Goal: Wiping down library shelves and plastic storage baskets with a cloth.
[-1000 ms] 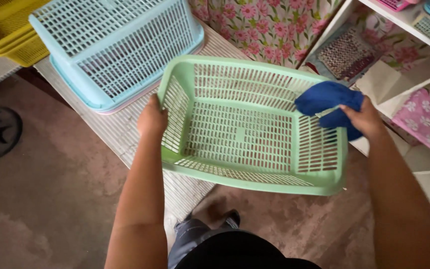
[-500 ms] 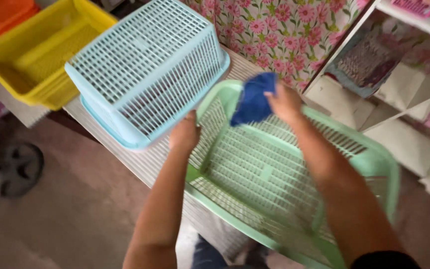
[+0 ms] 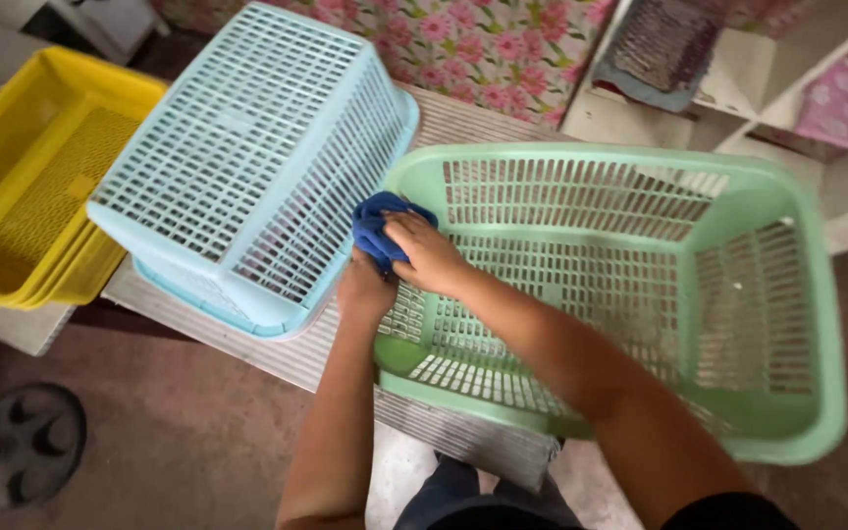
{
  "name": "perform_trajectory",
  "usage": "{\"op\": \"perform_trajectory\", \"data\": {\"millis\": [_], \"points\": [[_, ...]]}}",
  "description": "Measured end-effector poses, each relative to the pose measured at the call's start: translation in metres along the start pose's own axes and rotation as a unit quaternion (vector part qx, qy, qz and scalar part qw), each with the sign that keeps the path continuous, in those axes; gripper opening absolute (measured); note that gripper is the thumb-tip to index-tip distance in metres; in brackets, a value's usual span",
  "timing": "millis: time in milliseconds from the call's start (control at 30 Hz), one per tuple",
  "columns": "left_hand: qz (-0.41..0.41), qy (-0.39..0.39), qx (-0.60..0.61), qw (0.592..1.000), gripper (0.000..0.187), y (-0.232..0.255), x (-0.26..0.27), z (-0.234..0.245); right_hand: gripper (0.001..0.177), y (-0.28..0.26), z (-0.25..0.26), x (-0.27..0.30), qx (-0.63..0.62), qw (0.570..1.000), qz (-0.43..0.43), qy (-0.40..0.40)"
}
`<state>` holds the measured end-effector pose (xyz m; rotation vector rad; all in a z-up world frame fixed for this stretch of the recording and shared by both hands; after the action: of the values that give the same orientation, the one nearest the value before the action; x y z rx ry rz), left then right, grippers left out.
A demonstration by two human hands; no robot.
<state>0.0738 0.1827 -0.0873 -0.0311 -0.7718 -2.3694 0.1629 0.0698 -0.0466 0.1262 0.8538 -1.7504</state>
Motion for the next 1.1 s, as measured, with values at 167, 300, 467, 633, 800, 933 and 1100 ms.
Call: {"op": "perform_trajectory", "data": {"millis": [167,300,467,633,800,933,1100], "points": [[-0.016,-0.060,0.581,0.811,0.055,0.032,0.015,-0.009,0.057,-0.033,0.046,0.032,-0.123,0.985,-0.122,-0.022],[0.147,-0.052,0.758,0.633,0.032,-0.081,-0.081,-0.111,0.066,-0.082,0.042,0.082,-0.180,0.951,-0.243,-0.059],[0.129,-0.149,0.800,0.567,0.088,0.008,-0.026,-0.045,0.061,-0.122,0.040,0.127,-0.065,0.976,-0.187,-0.088],[0.111,-0.196,0.697,0.680,0.083,0.042,-0.060,-0.030,0.054,-0.117,0.069,0.193,0.051,0.985,-0.156,-0.056],[0.077,-0.074,0.559,0.822,0.050,0.056,-0.047,0.014,0.055,-0.055,0.103,0.317,0.086,0.978,-0.191,-0.007],[0.020,-0.004,0.494,0.869,0.067,0.001,-0.108,-0.035,0.053,-0.035,0.175,0.413,0.217,0.933,-0.285,0.024],[-0.055,0.031,0.225,0.972,0.056,0.027,-0.080,-0.012,0.051,-0.032,0.268,0.468,0.434,0.803,-0.402,0.075]]}}
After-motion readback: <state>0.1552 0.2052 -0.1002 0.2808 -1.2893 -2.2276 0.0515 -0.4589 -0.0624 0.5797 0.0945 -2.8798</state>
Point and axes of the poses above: each hand's wrist, its own x-axis away from the middle knuckle, its own z-axis out of the back of the hand, y = z × x, the point moved 5 cm from there along -x, towards the middle knuckle, and after that the axes turned 1 degree about -z, right-handed, at the moved point
